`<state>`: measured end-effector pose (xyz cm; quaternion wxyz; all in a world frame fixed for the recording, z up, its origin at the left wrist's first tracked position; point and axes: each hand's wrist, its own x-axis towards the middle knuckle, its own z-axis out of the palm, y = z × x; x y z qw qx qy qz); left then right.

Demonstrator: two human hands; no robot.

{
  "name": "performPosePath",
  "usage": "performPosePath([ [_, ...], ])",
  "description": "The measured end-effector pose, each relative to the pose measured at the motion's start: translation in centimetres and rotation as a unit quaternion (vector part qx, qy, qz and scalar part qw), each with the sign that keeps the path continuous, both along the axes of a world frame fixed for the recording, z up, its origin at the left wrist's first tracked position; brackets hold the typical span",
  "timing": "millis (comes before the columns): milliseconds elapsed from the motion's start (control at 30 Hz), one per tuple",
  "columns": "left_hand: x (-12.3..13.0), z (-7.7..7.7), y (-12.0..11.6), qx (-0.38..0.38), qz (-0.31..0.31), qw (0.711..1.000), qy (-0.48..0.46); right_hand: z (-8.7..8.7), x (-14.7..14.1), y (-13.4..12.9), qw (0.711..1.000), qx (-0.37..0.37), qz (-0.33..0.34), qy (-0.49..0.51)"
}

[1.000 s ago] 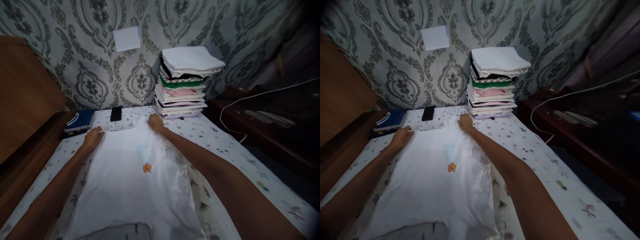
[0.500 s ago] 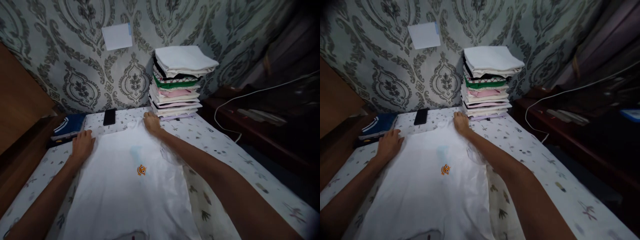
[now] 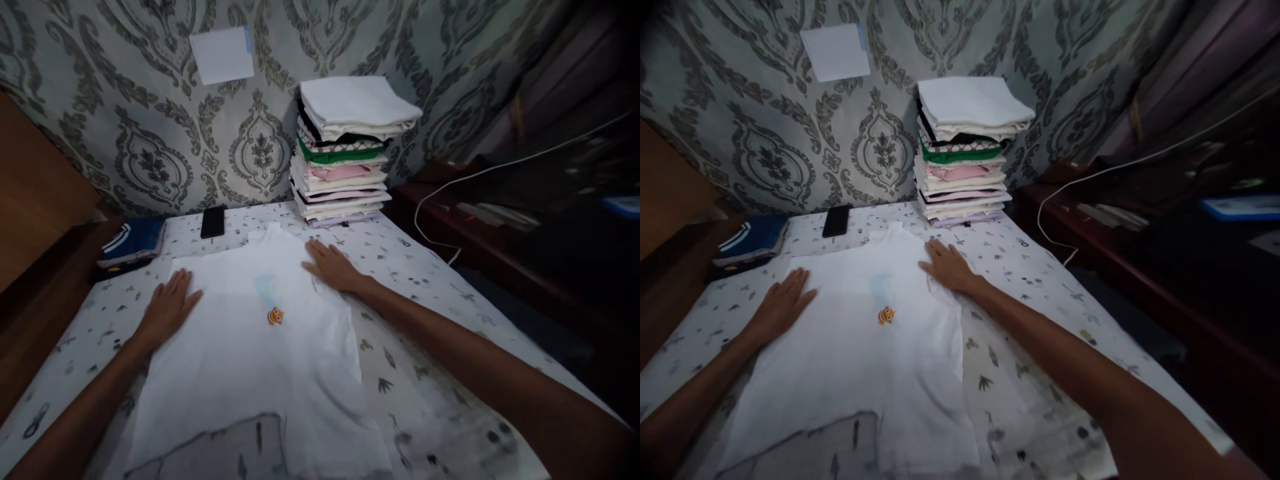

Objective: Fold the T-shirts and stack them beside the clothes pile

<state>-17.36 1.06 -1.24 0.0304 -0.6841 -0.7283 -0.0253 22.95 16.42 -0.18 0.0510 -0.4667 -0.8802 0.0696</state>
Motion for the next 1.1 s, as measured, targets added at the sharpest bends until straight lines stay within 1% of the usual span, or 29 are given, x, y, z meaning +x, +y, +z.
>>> performPosePath([
  [67, -0.8, 0.9, -0.9, -0.013, 0.035, 0.999, -0.001, 0.4, 0.6, -0.3, 1.000, -0.016, -0.016, 0.000],
  [100, -0.6, 1.3, -1.4, -0.016, 0.052, 0.999, -0.002, 0.6, 0.5, -0.9, 0.999, -0.024, -0.036, 0.006],
  [167, 0.8, 2.1, -2.7, -0.013, 0.065, 0.998, -0.006, 0.7, -0.3, -3.3, 0.997, -0.016, -0.069, 0.034],
  [200, 2.0, 2.3, -3.5, -0.011, 0.054, 0.998, -0.009, 0.7, -0.8, -4.9, 0.997, 0.001, -0.064, 0.052],
  [233, 3.4, 2.5, -4.4, -0.011, 0.028, 0.999, -0.015, 0.7, -1.3, -6.7, 0.997, 0.020, -0.037, 0.068],
  [267, 4.8, 2.6, -5.2, -0.017, -0.011, 1.000, -0.023, 0.6, -1.8, -8.6, 0.996, 0.036, 0.011, 0.080],
  [333, 7.2, 2.4, -6.9, -0.040, -0.100, 0.993, -0.038, 0.2, -1.9, -12.0, 0.990, 0.042, 0.109, 0.080],
  [367, 8.0, 2.1, -7.8, -0.049, -0.136, 0.989, -0.041, -0.1, -1.6, -13.3, 0.988, 0.035, 0.134, 0.072],
  [400, 8.5, 1.8, -8.6, -0.053, -0.159, 0.985, -0.042, -0.4, -1.0, -14.2, 0.988, 0.029, 0.139, 0.065],
  [467, 8.3, 1.3, -10.0, -0.048, -0.165, 0.984, -0.038, -0.9, 1.0, -15.1, 0.993, 0.024, 0.101, 0.053],
  [533, 6.9, 1.0, -11.2, -0.037, -0.140, 0.989, -0.033, -1.1, 3.5, -15.3, 0.997, 0.028, 0.046, 0.049],
  [600, 5.0, 1.1, -12.4, -0.033, -0.117, 0.992, -0.032, -1.0, 6.0, -15.8, 0.998, 0.035, 0.008, 0.056],
  [667, 3.2, 1.8, -13.6, -0.033, -0.105, 0.993, -0.040, -0.5, 8.0, -17.0, 0.996, 0.051, 0.004, 0.079],
  [700, 2.6, 2.3, -14.3, -0.034, -0.102, 0.993, -0.049, -0.2, 8.7, -17.9, 0.993, 0.061, 0.018, 0.095],
  [767, 1.8, 3.4, -15.8, -0.034, -0.100, 0.991, -0.077, 0.4, 9.7, -19.7, 0.986, 0.069, 0.083, 0.125],
  [833, 1.7, 4.2, -17.3, -0.037, -0.105, 0.988, -0.109, 1.0, 10.2, -21.3, 0.975, 0.056, 0.166, 0.138],
  [900, 2.2, 4.6, -18.6, -0.037, -0.117, 0.984, -0.131, 1.6, 10.3, -22.5, 0.964, 0.035, 0.223, 0.140],
  [967, 2.8, 4.5, -19.6, -0.045, -0.139, 0.981, -0.127, 2.6, 10.0, -23.2, 0.960, 0.013, 0.241, 0.141],
  [1100, 3.2, 3.9, -20.9, -0.057, -0.188, 0.977, -0.087, 5.4, 9.1, -23.6, 0.962, -0.067, 0.230, 0.131],
])
